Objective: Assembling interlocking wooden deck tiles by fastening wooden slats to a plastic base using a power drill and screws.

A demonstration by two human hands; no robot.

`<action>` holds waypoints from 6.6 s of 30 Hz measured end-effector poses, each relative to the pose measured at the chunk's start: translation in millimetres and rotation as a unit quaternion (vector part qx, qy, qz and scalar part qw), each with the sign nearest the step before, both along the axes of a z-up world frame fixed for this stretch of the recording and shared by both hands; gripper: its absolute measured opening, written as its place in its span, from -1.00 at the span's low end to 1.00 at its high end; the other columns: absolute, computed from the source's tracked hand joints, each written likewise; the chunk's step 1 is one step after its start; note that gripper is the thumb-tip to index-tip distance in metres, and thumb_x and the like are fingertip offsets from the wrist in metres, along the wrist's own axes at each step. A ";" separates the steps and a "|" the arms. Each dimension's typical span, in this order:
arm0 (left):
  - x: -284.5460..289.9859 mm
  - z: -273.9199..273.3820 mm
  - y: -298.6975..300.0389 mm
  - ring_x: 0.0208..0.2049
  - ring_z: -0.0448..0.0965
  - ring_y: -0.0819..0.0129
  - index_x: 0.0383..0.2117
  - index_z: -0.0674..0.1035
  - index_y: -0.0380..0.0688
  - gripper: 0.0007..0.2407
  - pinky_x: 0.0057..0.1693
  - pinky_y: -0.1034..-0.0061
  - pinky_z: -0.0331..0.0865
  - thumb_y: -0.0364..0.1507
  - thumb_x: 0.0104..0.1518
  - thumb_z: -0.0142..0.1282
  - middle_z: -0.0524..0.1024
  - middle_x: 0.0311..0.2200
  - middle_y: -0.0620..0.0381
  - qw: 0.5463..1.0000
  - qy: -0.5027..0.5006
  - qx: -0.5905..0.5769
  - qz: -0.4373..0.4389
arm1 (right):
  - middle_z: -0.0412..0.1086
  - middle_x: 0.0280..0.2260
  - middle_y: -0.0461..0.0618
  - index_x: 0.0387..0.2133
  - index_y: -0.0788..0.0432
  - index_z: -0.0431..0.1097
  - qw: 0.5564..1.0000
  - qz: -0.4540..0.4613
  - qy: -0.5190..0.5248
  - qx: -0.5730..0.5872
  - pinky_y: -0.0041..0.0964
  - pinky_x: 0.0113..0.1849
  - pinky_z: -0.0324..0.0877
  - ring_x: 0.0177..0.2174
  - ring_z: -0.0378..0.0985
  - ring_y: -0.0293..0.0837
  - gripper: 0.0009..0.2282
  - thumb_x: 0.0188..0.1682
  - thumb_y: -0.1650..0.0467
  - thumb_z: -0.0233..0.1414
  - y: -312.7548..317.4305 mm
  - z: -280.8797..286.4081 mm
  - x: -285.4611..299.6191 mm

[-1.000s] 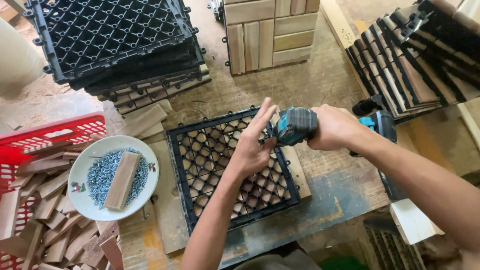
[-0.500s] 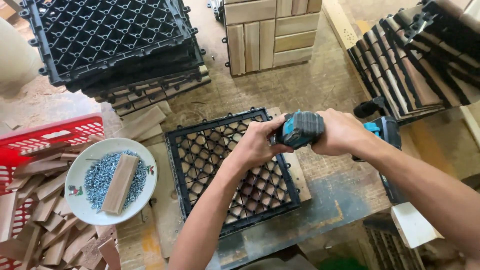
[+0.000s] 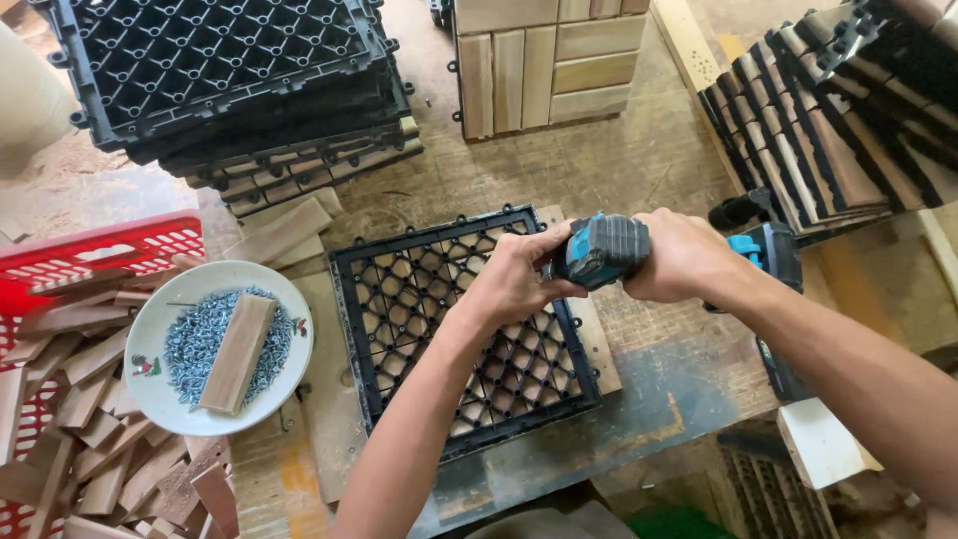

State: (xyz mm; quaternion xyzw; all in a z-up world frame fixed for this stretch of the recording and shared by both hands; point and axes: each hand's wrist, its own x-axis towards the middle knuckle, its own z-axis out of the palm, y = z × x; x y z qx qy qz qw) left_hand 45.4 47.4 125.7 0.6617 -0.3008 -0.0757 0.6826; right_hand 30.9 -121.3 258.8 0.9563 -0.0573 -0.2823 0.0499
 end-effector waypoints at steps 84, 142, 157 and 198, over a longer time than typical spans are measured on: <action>-178.9 -101.5 112.5 -0.61 0.57 0.46 -0.36 0.54 -0.35 -0.84 -0.42 0.67 0.54 -0.43 0.21 0.16 0.62 -0.47 -0.13 0.782 0.529 -0.270 0.189 | 0.27 -0.46 -0.23 -0.53 -0.09 0.40 0.720 -0.524 0.046 -0.453 -0.29 -0.30 0.15 -0.40 0.28 -0.29 -0.89 -0.01 0.38 0.07 135.9 -131.0 -146.7; -19.6 -34.3 36.7 0.08 0.59 0.12 0.18 0.51 0.01 -0.42 0.21 0.12 0.45 -0.45 -0.08 0.44 0.67 -0.10 0.04 0.994 -0.002 0.078 -0.074 | 0.62 -0.22 0.16 -0.28 0.16 0.56 0.999 -0.023 0.003 0.037 0.01 -0.04 0.47 -0.09 0.65 0.13 -0.58 -0.44 0.25 0.17 9.6 -15.9 -34.7; -27.9 -50.9 39.4 0.06 0.60 0.29 0.11 0.58 0.03 -0.43 0.23 0.22 0.42 -0.40 -0.16 0.51 0.69 -0.12 0.16 0.998 0.009 0.058 -0.034 | 0.63 -0.25 0.07 -0.34 0.07 0.58 0.999 0.024 0.018 0.013 -0.04 -0.05 0.49 -0.11 0.65 0.09 -0.67 -0.42 0.31 0.09 15.9 -15.9 -32.5; -119.5 -61.6 285.9 -0.35 0.57 0.16 -0.27 0.65 -0.40 -0.97 -0.25 0.49 0.48 -0.70 0.24 0.23 0.62 -0.36 -0.18 0.739 -0.023 0.310 0.597 | 0.67 -0.61 0.00 -0.49 0.17 0.66 0.812 -0.173 -0.186 0.526 -0.13 -0.49 0.71 -0.59 0.74 -0.07 -0.82 -0.39 0.41 0.36 -31.2 -175.8 -245.5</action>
